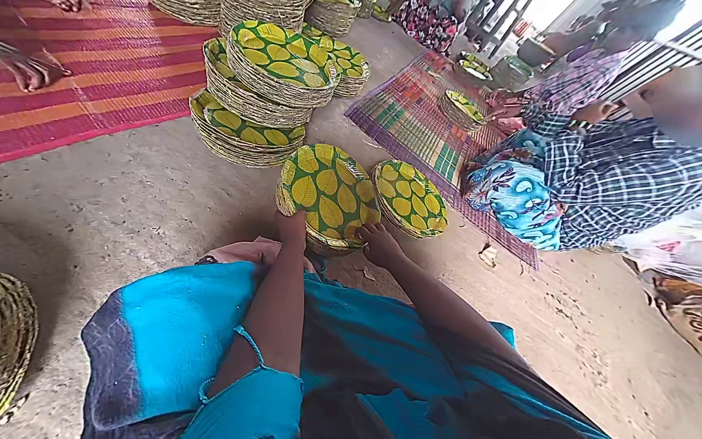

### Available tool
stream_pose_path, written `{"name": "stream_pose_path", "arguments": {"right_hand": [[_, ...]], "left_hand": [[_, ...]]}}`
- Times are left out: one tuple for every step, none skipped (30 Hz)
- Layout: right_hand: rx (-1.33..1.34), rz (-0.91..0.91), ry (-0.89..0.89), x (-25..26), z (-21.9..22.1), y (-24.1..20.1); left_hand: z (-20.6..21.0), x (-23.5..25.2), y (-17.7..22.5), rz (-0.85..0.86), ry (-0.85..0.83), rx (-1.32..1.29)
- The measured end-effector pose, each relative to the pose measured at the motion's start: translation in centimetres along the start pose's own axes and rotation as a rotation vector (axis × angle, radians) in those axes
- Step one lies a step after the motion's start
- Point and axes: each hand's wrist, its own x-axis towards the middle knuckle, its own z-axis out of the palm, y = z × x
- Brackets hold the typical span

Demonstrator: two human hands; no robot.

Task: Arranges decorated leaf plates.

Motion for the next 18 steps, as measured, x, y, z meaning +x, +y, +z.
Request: {"name": "stream_pose_path", "arguments": {"right_hand": [[0.001, -0.001, 0.000, 0.02, 0.07, 0.05], [-0.002, -0.001, -0.002, 0.02, 0.12, 0.07], [-0.005, -0.001, 0.000, 0.01, 0.14, 0.07], [-0.006, -0.002, 0.001, 0.02, 0.15, 0.07], [-0.005, -0.003, 0.002, 0.03, 0.14, 0.08], [-0.005, -0.004, 0.000, 0.00, 0.15, 0.10], [-0.006, -0.006, 0.000, -0.02, 0.16, 0.12], [-0.007, -0.007, 0.002, -0.01, 0.17, 0.13], [-0.006, -0.009, 0.003, -0.01, 0.17, 0.13], [-0.006, -0.009, 0.005, -0.01, 0.19, 0.14], [-0.005, -0.009, 0.007, -0.01, 0.19, 0.15], [-0.005, -0.008, 0.007, 0.00, 0.18, 0.14], [-0.005, -0.008, 0.006, -0.01, 0.17, 0.13], [-0.001, -0.007, 0.006, -0.02, 0.14, 0.11], [0.001, -0.008, 0.004, -0.03, 0.14, 0.10], [0.000, -0.008, 0.002, -0.03, 0.15, 0.09], [-0.002, -0.008, 0.002, -0.04, 0.15, 0.09], [-0.003, -0.006, 0.001, -0.03, 0.15, 0.09]], "left_hand": [[-0.01, 0.00, -0.08, 0.002, -0.001, -0.007], [-0.02, -0.01, -0.12, 0.001, -0.002, -0.006], [-0.02, -0.05, -0.11, 0.003, 0.001, -0.007], [-0.02, -0.08, -0.08, 0.006, 0.004, -0.009], [-0.02, -0.13, -0.04, 0.010, 0.004, -0.011], [-0.02, -0.17, -0.06, 0.014, 0.002, -0.015], [-0.02, -0.16, -0.10, 0.016, 0.000, -0.018], [-0.01, -0.14, -0.13, 0.017, -0.002, -0.022], [0.00, -0.12, -0.13, 0.017, 0.000, -0.023], [0.03, -0.10, -0.15, 0.016, 0.002, -0.026], [0.04, -0.06, -0.18, 0.015, 0.003, -0.028], [0.06, 0.02, -0.24, 0.015, 0.004, -0.028], [0.08, 0.06, -0.28, 0.018, 0.005, -0.025], [0.09, 0.06, -0.30, 0.020, 0.007, -0.022], [0.08, 0.03, -0.28, 0.020, 0.008, -0.022], [0.05, -0.02, -0.25, 0.018, 0.006, -0.025], [0.07, -0.03, -0.25, 0.016, 0.008, -0.029], [0.11, 0.01, -0.28, 0.014, 0.013, -0.032]]}}
